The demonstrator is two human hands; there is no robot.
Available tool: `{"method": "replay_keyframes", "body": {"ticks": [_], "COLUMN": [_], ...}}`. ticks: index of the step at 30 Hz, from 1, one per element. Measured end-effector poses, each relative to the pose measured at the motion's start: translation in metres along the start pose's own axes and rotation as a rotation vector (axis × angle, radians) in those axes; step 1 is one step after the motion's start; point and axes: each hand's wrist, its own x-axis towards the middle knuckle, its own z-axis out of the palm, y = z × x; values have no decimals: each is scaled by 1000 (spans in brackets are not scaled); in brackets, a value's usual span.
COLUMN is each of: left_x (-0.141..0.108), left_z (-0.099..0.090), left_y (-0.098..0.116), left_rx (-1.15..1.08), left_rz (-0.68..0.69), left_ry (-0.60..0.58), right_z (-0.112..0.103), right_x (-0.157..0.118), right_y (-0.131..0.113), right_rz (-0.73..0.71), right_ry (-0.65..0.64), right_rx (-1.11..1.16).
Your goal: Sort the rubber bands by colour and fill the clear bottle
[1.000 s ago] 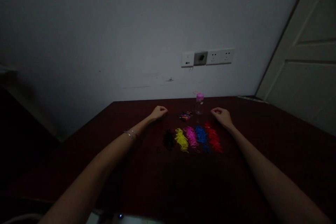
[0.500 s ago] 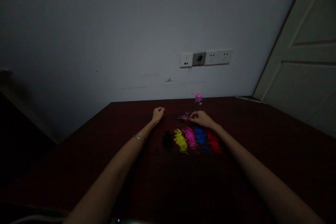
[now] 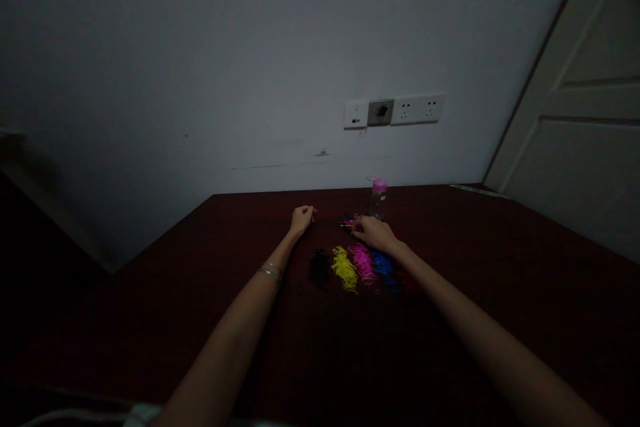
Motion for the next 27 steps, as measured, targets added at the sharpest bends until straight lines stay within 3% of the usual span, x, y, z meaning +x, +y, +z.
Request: {"method": "replay_keyframes", "body": {"ticks": [15,22,27], "left_x": [-2,-1,-3], "left_z": [0,0,0], "left_y": [0,-2,1], "left_rx": [67,84,73], "left_rz": [13,31,23], "left_ry": [2,16,7], "right_z": [-5,-13,-21], "right_x": [2,13,11], "right_y": [7,22,6], "right_rz": [-19,-179,-253], "right_ry": [-6,-67,-162], "right_rx": [92,345,403]}}
